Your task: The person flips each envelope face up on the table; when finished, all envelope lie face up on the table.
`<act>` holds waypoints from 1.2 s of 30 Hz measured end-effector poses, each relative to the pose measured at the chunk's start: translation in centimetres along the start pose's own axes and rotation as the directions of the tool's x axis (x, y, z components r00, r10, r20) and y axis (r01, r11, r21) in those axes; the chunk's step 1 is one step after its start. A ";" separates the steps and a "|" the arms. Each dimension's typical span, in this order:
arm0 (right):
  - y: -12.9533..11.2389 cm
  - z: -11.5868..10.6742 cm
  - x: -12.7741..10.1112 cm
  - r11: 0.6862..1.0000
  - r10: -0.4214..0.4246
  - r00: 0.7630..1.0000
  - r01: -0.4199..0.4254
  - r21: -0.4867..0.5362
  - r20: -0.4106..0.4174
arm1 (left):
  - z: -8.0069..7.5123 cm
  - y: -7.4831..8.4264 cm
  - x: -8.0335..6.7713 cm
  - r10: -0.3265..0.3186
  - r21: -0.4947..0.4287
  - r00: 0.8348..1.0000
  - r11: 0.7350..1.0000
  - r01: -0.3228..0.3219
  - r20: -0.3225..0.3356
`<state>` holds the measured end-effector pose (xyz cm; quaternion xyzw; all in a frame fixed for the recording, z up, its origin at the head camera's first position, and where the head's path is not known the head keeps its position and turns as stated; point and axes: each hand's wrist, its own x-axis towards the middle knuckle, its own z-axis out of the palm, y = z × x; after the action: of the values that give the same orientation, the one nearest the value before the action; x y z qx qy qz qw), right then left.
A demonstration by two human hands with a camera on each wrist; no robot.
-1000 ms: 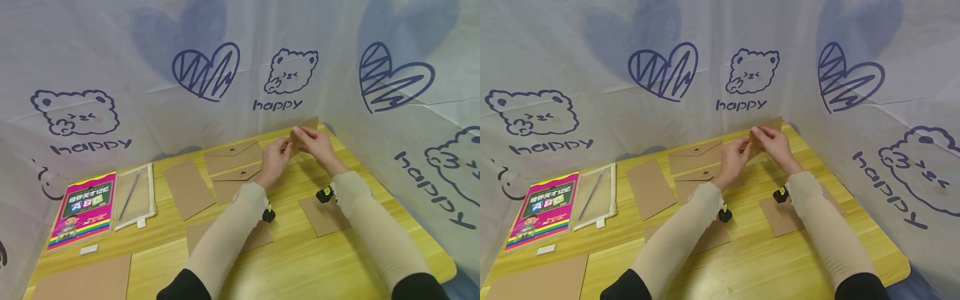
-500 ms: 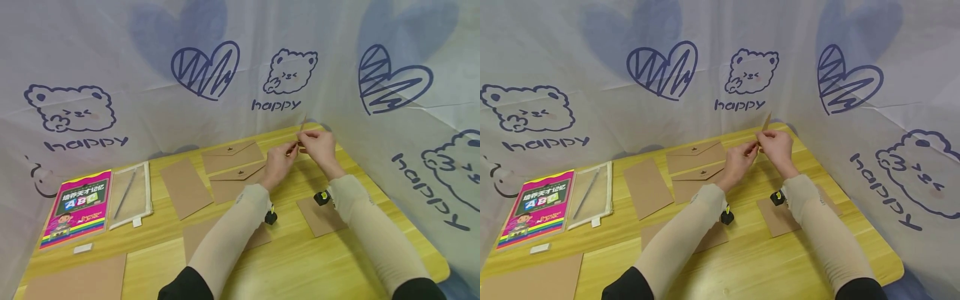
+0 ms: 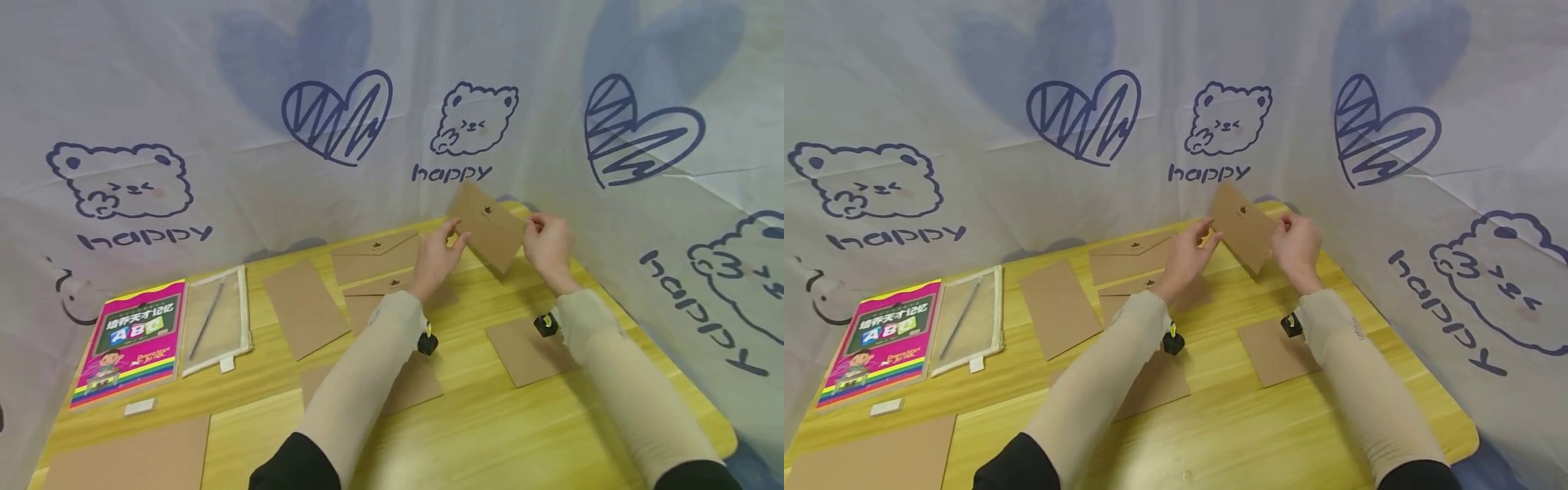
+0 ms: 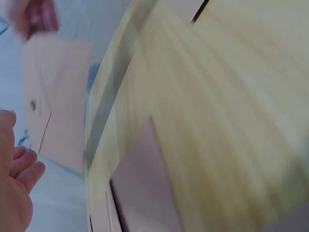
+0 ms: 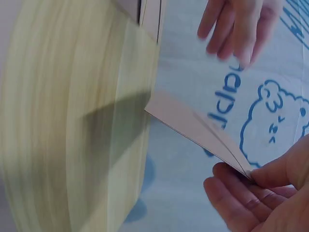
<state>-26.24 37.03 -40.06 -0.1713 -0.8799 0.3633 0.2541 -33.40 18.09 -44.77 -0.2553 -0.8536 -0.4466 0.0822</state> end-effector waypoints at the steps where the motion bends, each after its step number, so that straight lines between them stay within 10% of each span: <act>1: 0.3 -0.2 0.0 1.000 -0.013 1.000 0.013 -0.021 -0.017 | -0.3 -0.3 0.2 -0.024 -0.024 1.000 0.999 0.024 -0.009; 12: 2.4 -2.6 0.8 0.993 -0.116 0.991 0.118 -0.030 0.065 | -2.8 -2.3 0.4 -0.259 -0.184 0.966 0.949 0.255 0.003; 26: 3.4 -3.1 1.4 0.989 -0.148 0.975 0.148 0.016 0.164 | -4.1 -3.2 0.9 -0.272 -0.411 0.962 0.877 0.250 0.006; 36: 4.7 -2.7 1.9 0.992 -0.126 0.974 0.126 0.009 0.188 | -4.7 -3.4 0.5 -0.259 -0.354 0.965 0.901 0.251 0.024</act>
<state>-25.71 42.61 -41.22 -0.0803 -0.9095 0.3598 0.1922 -35.95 12.91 -44.27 -0.1467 -0.7840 -0.6030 -0.0141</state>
